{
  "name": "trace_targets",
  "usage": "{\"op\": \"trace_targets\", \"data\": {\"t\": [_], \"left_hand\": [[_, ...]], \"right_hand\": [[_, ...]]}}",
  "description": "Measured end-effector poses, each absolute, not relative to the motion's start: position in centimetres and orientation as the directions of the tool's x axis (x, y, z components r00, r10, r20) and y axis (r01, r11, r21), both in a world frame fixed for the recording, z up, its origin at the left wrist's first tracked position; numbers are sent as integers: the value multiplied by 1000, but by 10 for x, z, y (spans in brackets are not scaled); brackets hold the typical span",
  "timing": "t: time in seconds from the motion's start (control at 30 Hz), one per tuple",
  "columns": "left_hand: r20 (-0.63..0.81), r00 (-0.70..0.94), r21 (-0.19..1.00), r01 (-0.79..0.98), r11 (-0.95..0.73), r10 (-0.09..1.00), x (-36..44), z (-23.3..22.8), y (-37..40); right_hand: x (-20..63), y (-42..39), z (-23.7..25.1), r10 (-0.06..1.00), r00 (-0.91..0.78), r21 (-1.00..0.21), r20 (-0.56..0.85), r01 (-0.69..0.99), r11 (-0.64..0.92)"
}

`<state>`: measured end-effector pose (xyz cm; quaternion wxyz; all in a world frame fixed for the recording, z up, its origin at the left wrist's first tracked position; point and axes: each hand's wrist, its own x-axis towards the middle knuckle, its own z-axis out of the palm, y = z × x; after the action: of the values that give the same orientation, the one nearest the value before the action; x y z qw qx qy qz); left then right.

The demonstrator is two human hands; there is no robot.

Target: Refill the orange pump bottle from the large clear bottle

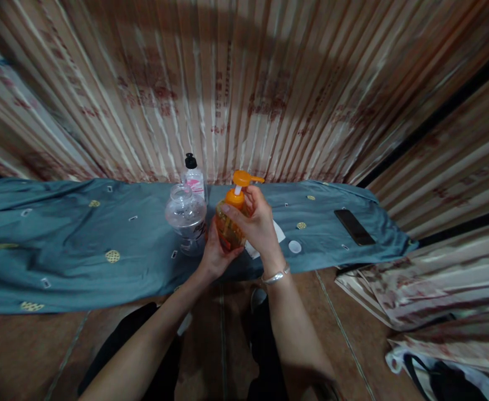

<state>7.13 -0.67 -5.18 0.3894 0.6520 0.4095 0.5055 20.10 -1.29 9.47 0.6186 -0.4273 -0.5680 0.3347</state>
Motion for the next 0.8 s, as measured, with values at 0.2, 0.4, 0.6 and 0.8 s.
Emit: {"op": "trace_targets", "data": {"t": [0.2, 0.4, 0.6, 0.8], "left_hand": [[327, 181, 918, 174, -357, 928, 71, -49, -7], [325, 207, 910, 196, -365, 923, 72, -44, -10], [313, 228, 904, 226, -363, 922, 72, -40, -11], [307, 233, 901, 242, -360, 923, 73, -40, -11]], "right_hand": [[198, -14, 93, 884, 169, -898, 436, 151, 414], [208, -27, 112, 860, 139, -866, 491, 186, 464], [214, -50, 142, 728, 300, -787, 617, 256, 562], [217, -77, 166, 518, 456, -687, 724, 409, 601]]}}
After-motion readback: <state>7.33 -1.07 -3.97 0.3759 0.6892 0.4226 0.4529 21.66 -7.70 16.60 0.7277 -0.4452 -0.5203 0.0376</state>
